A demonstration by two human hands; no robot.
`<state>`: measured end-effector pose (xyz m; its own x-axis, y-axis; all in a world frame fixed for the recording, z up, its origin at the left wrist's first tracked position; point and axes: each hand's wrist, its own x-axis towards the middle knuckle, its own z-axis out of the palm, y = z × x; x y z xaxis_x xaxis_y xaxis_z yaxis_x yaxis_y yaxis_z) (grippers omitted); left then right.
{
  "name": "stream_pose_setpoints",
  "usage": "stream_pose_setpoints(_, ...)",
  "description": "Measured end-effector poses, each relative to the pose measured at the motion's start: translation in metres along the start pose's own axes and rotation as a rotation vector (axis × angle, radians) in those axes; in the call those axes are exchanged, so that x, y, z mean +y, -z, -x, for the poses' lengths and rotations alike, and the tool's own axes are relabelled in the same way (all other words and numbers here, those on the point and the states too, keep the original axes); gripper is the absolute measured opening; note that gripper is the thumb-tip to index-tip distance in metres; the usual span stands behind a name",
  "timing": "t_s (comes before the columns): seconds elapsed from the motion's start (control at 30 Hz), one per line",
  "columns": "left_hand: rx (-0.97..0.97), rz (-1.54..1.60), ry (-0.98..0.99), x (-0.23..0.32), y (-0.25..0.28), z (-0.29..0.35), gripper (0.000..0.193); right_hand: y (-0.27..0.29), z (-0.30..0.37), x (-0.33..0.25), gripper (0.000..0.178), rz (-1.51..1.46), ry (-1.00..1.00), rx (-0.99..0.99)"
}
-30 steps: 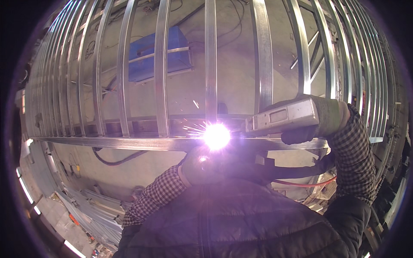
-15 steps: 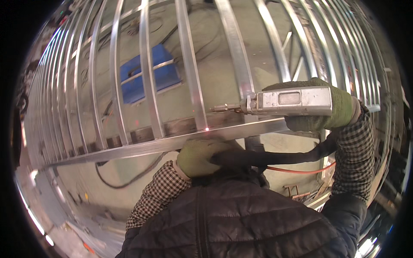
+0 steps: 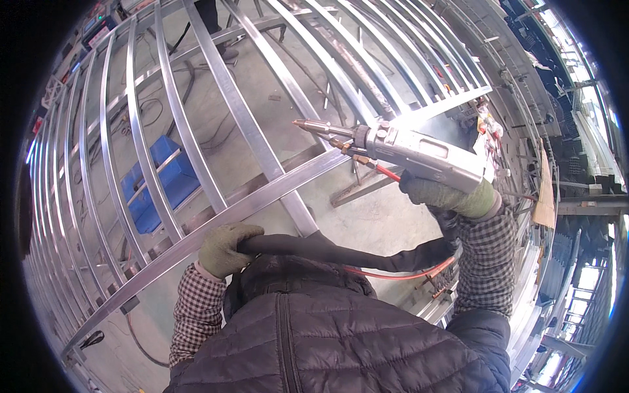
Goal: The person welds a horizontal metal beam to a vertical metal frame using a handheld welding torch. The person holds the torch with the right hand and stabilizes the workpiece with the left hand while moving along the joint.
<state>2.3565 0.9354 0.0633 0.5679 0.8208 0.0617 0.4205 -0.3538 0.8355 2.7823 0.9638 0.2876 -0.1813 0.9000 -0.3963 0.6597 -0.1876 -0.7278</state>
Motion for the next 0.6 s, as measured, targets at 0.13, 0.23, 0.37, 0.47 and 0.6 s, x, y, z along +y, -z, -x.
stream_pose_setpoints(0.13,0.055,0.003,0.030,0.008,-0.014,0.004,0.046,0.016,-0.009,0.024,0.028,0.012,0.075,-0.027)
stream_pose_setpoints(0.23,0.024,0.113,0.131,0.024,-0.038,0.000,0.045,0.038,-0.047,0.050,0.033,0.127,0.254,-0.159)
stream_pose_setpoints(0.37,0.090,0.275,0.272,0.059,-0.088,-0.017,0.051,0.068,-0.107,0.084,0.050,0.190,0.762,-0.304)
stream_pose_setpoints(0.47,0.144,0.270,0.448,0.086,-0.119,-0.030,0.050,0.082,-0.165,0.084,0.052,0.188,0.866,-0.488)
stream_pose_setpoints(0.6,0.240,0.221,0.541,0.114,-0.137,-0.037,0.054,0.072,-0.216,0.061,0.056,-0.071,0.573,-0.746)
